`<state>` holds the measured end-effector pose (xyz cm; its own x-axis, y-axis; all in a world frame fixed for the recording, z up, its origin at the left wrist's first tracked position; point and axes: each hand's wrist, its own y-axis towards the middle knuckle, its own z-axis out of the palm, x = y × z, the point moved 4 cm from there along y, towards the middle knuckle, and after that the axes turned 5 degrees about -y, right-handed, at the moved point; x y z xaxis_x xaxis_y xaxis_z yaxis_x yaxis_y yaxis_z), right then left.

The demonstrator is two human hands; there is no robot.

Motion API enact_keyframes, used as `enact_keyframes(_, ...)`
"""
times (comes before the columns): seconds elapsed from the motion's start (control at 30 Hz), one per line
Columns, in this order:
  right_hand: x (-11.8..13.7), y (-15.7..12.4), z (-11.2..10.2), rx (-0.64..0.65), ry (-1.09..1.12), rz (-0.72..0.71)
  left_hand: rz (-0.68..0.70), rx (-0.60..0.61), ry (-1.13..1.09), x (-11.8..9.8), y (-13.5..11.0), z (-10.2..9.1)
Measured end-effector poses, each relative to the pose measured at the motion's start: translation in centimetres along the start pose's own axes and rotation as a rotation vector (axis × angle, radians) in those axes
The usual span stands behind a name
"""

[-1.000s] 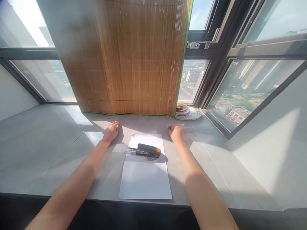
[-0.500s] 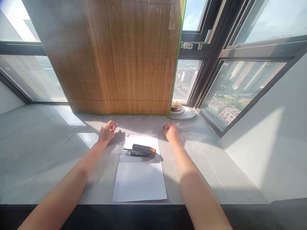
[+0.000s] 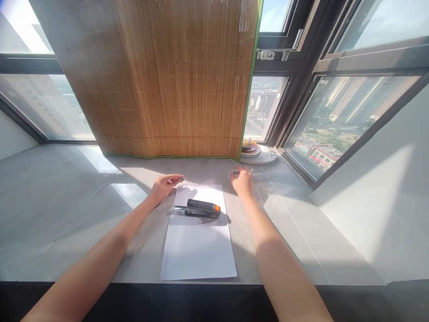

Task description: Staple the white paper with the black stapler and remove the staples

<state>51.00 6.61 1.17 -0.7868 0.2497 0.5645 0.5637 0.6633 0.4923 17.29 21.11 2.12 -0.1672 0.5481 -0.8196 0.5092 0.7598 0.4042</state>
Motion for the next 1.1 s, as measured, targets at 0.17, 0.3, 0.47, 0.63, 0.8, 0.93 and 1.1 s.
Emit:
enact_keyframes(0.17,7.2,-2.8,-0.3,0.571,0.488,-0.473,-0.067,0.021,-0.123,0.2,0.0,0.1)
enact_keyframes(0.3,10.8,-6.0,-0.3,0.947,0.507,-0.695,-0.111,0.061,-0.212,-0.3,-0.2,0.4)
enact_keyframes(0.47,12.0,-7.0,-0.8,0.917,0.402,-0.743,-0.059,0.073,-0.245,-1.3,-0.3,0.5)
enact_keyframes(0.63,12.0,-6.7,-0.8,0.775,0.317,-0.747,-0.002,0.081,-0.244,-2.1,-0.5,0.6)
enact_keyframes(0.8,11.2,-6.3,-0.1,0.699,0.245,-0.655,0.025,0.108,-0.202,-3.0,-0.9,0.9)
enact_keyframes(0.93,10.7,-6.1,0.3,0.595,0.228,-0.571,0.004,0.175,-0.159,-3.3,-1.1,1.3)
enact_keyframes(1.1,10.7,-5.7,-0.1,0.513,0.191,-0.519,0.073,0.163,-0.069,-3.9,-1.3,1.3)
